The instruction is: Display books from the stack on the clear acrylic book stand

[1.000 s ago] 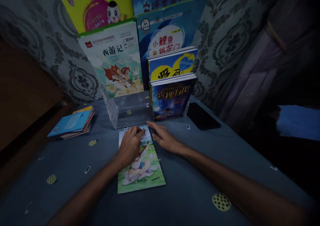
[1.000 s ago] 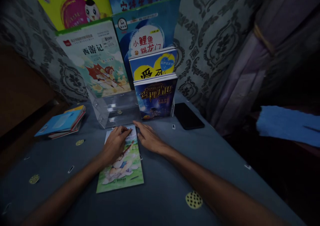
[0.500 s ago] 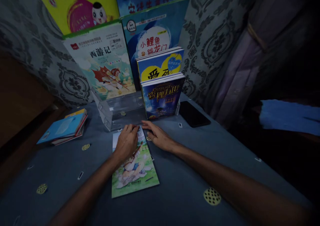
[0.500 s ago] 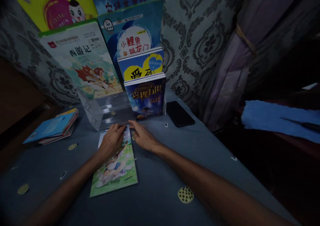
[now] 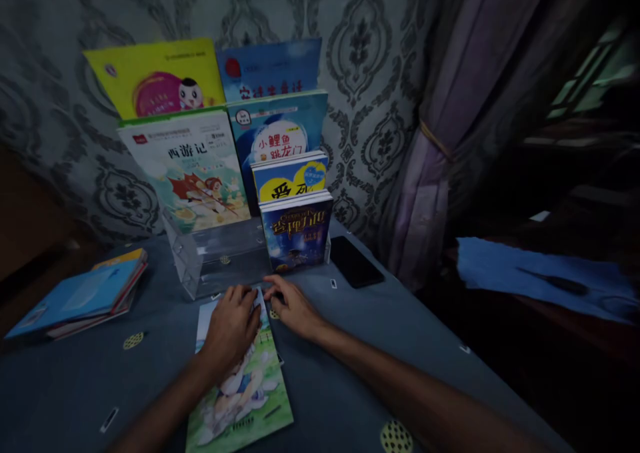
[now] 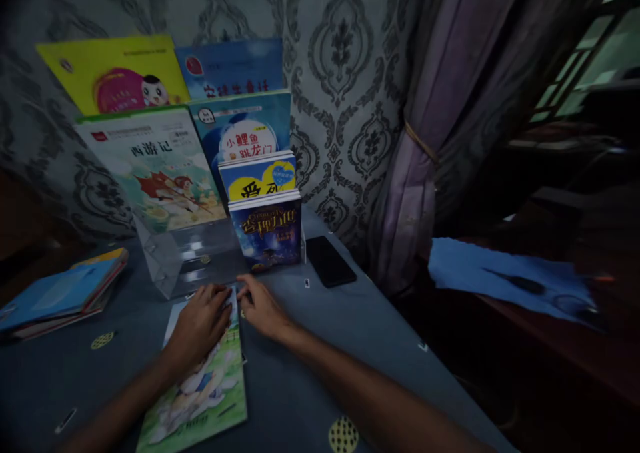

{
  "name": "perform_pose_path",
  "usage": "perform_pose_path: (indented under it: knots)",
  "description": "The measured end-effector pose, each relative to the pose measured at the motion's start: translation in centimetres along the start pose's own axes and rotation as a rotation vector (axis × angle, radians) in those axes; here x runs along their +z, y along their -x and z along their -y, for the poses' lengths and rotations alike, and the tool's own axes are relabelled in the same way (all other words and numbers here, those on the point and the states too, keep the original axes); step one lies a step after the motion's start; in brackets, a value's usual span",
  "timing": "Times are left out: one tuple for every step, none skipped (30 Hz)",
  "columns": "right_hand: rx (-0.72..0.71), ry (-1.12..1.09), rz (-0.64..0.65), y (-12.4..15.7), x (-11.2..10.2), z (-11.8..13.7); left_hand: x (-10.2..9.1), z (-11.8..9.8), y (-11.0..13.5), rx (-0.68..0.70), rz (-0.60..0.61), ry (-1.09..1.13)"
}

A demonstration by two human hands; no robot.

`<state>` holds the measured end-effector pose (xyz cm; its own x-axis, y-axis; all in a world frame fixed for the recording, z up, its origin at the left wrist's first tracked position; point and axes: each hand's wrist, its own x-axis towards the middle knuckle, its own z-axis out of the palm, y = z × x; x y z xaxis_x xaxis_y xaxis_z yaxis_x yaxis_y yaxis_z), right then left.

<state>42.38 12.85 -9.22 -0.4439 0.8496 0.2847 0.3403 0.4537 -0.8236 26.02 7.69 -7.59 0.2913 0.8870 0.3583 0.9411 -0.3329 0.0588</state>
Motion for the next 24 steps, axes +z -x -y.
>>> perform_pose_path:
  knots:
    - [-0.008,0.042,-0.005,-0.1,0.0,0.1,0.1,-0.1,0.0,-0.005,-0.007,-0.011]
    - [-0.018,0.082,-0.005,-0.2,0.0,0.3,0.1,-0.1,-0.1,-0.007,-0.016,-0.019]
    - [-0.028,0.118,0.003,-0.4,0.0,0.4,0.2,-0.1,-0.1,-0.005,-0.024,-0.023]
    - [-0.038,0.147,0.021,-0.6,0.0,0.5,0.2,0.0,0.0,0.0,-0.03,-0.024]
    - [-0.046,0.17,0.038,-0.8,0.0,0.7,0.3,0.1,0.0,0.01,-0.033,-0.02]
    - [-0.055,0.19,0.055,-0.9,0.0,0.7,0.4,0.2,0.2,0.026,-0.035,-0.012]
    - [-0.068,0.211,0.068,-1.0,0.0,0.8,0.4,0.4,0.4,0.044,-0.038,0.0]
    - [-0.083,0.234,0.081,-1.1,0.0,0.8,0.5,0.7,0.7,0.063,-0.046,0.013]
    - [-0.098,0.258,0.091,-1.1,0.0,0.7,0.5,1.0,1.1,0.078,-0.055,0.025]
    - [-0.113,0.28,0.099,-1.0,0.1,0.7,0.4,1.4,1.5,0.085,-0.062,0.033]
    - [-0.127,0.299,0.107,-1.0,0.1,0.6,0.2,1.9,2.0,0.079,-0.061,0.035]
    - [-0.139,0.314,0.115,-0.9,0.1,0.5,0.0,2.4,2.5,0.056,-0.053,0.03]
    - [-0.148,0.328,0.124,-0.9,0.1,0.4,-0.3,3.0,3.0,0.022,-0.036,0.019]
    - [-0.157,0.342,0.137,-0.8,0.1,0.4,-0.6,3.6,3.5,-0.019,-0.015,0.008]
    - [-0.162,0.36,0.149,-0.8,0.2,0.4,-0.9,4.2,4.0,-0.06,0.002,0.0]
    - [-0.165,0.383,0.16,-0.7,0.2,0.5,-1.2,4.7,4.4,-0.098,0.008,-0.002]
    - [-0.168,0.411,0.166,-0.7,0.2,0.6,-1.4,5.2,4.8,-0.125,0.005,0.002]
    - [-0.173,0.442,0.168,-0.6,0.3,0.8,-1.5,5.6,5.1,-0.141,-0.005,0.012]
    - [-0.185,0.473,0.166,-0.6,0.4,1.0,-1.5,5.9,5.3,-0.145,-0.016,0.026]
    - [-0.205,0.499,0.164,-0.6,0.6,1.3,-1.4,6.1,5.5,-0.142,-0.029,0.039]
    - [-0.237,0.516,0.171,-0.5,0.9,1.7,-1.3,6.3,5.5,-0.135,-0.04,0.05]
    - [-0.276,0.52,0.191,-0.5,1.2,2.0,-1.2,6.3,5.5,-0.129,-0.053,0.056]
    - [-0.317,0.515,0.22,-0.5,1.5,2.4,-1.1,6.3,5.5,-0.125,-0.065,0.06]
    - [-0.351,0.504,0.251,-0.5,1.8,2.6,-1.0,6.2,5.4,-0.124,-0.075,0.064]
